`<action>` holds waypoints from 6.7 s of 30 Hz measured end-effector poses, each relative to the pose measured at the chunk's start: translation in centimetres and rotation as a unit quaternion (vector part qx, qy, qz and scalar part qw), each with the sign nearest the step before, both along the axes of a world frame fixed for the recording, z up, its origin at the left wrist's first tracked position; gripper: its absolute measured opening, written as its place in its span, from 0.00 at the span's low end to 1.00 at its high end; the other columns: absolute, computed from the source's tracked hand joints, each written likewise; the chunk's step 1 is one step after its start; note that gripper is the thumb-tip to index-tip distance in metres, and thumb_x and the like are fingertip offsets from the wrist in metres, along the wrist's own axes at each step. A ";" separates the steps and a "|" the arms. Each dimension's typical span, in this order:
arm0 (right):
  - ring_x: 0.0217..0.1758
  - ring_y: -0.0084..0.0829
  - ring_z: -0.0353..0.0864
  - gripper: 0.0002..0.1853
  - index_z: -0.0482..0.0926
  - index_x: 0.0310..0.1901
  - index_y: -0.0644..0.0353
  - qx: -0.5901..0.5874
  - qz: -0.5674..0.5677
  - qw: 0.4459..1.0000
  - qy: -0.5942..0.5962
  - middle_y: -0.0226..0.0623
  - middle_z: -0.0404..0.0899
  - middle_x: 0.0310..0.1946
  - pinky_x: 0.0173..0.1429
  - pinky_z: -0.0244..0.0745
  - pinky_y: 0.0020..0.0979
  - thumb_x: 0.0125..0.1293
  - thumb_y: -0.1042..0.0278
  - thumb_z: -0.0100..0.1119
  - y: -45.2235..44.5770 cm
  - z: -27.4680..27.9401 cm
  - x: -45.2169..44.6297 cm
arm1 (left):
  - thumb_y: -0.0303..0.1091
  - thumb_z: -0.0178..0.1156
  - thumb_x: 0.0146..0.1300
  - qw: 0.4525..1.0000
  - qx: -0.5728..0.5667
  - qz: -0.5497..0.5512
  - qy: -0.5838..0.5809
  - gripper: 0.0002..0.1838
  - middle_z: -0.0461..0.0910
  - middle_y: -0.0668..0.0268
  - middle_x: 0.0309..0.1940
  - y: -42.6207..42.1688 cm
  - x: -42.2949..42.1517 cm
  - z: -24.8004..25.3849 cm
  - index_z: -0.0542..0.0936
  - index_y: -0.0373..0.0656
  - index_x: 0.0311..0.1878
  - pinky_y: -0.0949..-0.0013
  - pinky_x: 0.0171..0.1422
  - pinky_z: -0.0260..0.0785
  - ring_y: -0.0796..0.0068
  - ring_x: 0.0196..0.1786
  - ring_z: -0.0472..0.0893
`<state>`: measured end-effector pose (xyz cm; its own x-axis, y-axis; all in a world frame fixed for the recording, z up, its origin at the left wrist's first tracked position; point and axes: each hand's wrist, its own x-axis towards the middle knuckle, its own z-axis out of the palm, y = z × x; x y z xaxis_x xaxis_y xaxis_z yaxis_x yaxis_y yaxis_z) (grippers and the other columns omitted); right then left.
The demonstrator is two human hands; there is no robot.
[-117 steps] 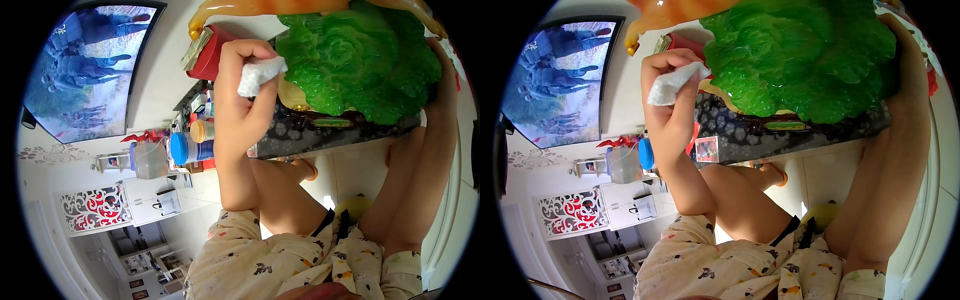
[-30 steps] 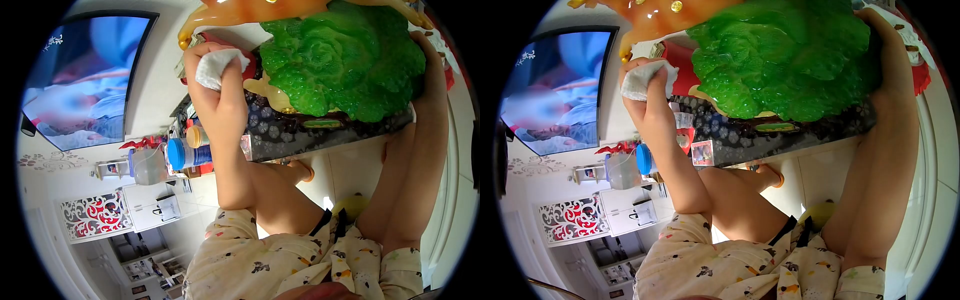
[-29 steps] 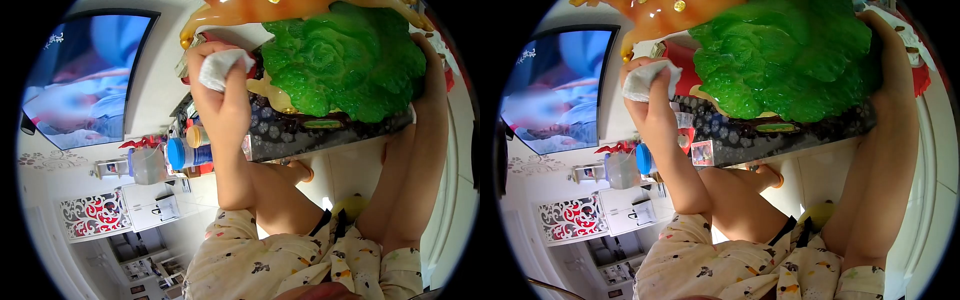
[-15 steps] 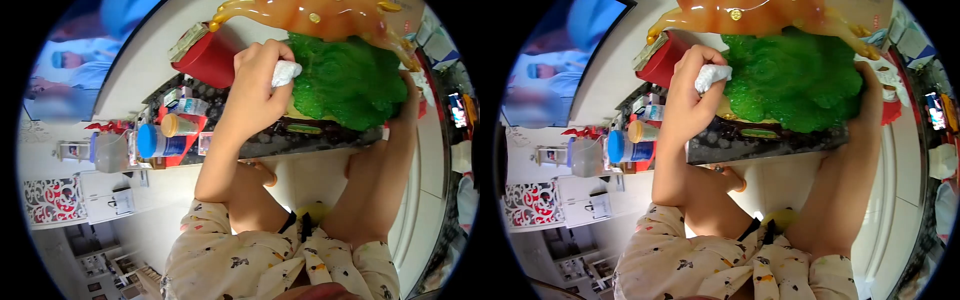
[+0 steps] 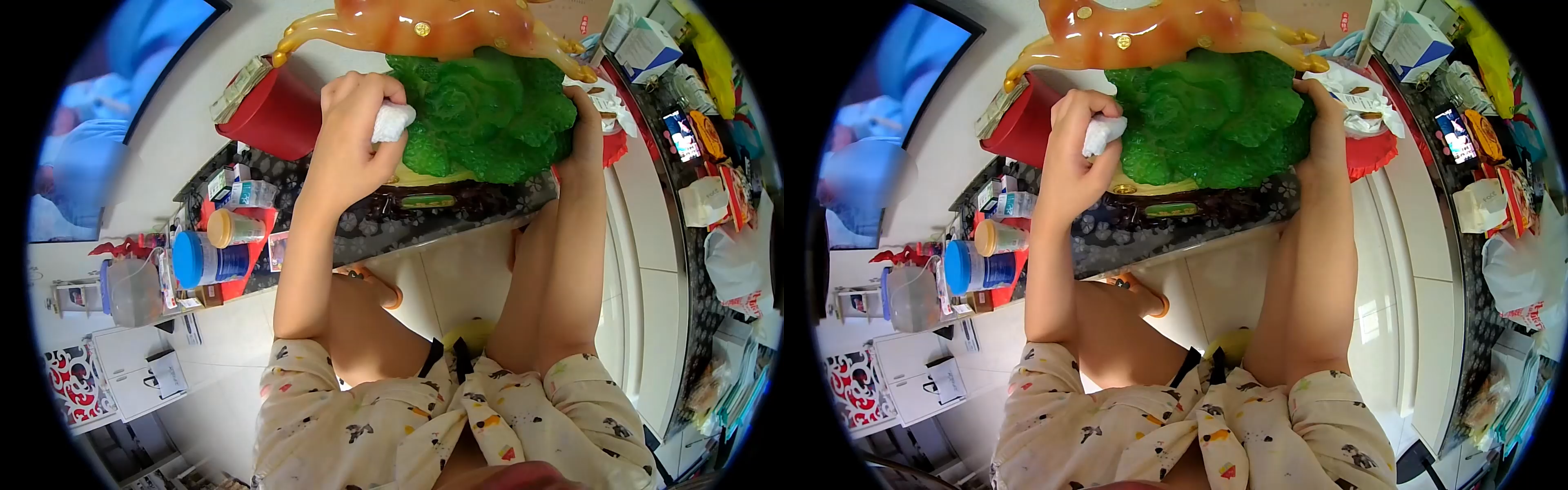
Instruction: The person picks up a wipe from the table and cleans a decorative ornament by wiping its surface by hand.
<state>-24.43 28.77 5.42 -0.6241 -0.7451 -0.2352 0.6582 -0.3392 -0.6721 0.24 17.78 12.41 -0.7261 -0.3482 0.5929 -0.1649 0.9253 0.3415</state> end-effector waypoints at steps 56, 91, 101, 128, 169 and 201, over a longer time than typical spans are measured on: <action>0.33 0.28 0.82 0.12 0.80 0.39 0.60 0.030 0.025 0.999 -0.009 0.33 0.82 0.32 0.40 0.78 0.29 0.57 0.62 0.61 0.5 0.8 0.4 | 0.28 0.65 0.43 0.988 -0.148 -0.035 0.022 0.15 0.77 0.70 0.33 -0.5 -0.8 -0.4 0.73 0.44 0.35 0.55 0.60 0.61 0.64 0.39 0.72; 0.34 0.28 0.82 0.14 0.79 0.41 0.61 0.030 0.018 0.999 0.002 0.33 0.82 0.33 0.41 0.78 0.29 0.57 0.61 0.62 0.4 0.6 0.0 | 0.19 0.56 0.55 0.996 -0.070 0.042 0.021 0.11 0.75 0.62 0.36 -0.5 -0.6 -1.1 0.71 0.38 0.41 0.69 0.51 0.66 0.69 0.40 0.73; 0.34 0.28 0.82 0.13 0.80 0.40 0.59 0.046 0.033 0.997 -0.049 0.32 0.82 0.33 0.40 0.78 0.28 0.56 0.60 0.62 0.2 0.3 -0.1 | 0.22 0.55 0.41 0.993 -0.017 -0.065 0.097 0.14 0.78 0.64 0.34 -1.8 -0.9 -2.3 0.71 0.42 0.35 0.56 0.63 0.59 0.59 0.40 0.71; 0.32 0.25 0.81 0.11 0.80 0.38 0.60 0.023 0.022 0.999 -0.009 0.31 0.82 0.31 0.38 0.76 0.26 0.58 0.62 0.62 0.2 -0.3 -0.5 | 0.21 0.59 0.44 0.998 0.019 0.022 0.063 0.14 0.76 0.64 0.34 -0.6 -0.6 -1.6 0.74 0.42 0.37 0.64 0.53 0.59 0.61 0.41 0.70; 0.33 0.25 0.81 0.12 0.80 0.38 0.59 0.020 0.022 1.000 -0.001 0.31 0.82 0.31 0.40 0.77 0.27 0.58 0.61 0.62 0.2 -0.3 -0.4 | 0.23 0.58 0.42 0.991 -0.130 0.010 -0.035 0.17 0.76 0.64 0.34 0.7 -0.7 0.3 0.73 0.42 0.40 0.49 0.69 0.53 0.60 0.42 0.74; 0.31 0.24 0.81 0.12 0.81 0.37 0.59 0.021 0.019 1.000 -0.014 0.30 0.81 0.30 0.38 0.77 0.26 0.58 0.60 0.63 0.0 -0.6 -0.5 | 0.26 0.64 0.37 0.970 -0.231 0.024 -0.068 0.17 0.77 0.72 0.31 2.3 -1.7 0.6 0.75 0.45 0.36 0.46 0.66 0.53 0.68 0.38 0.74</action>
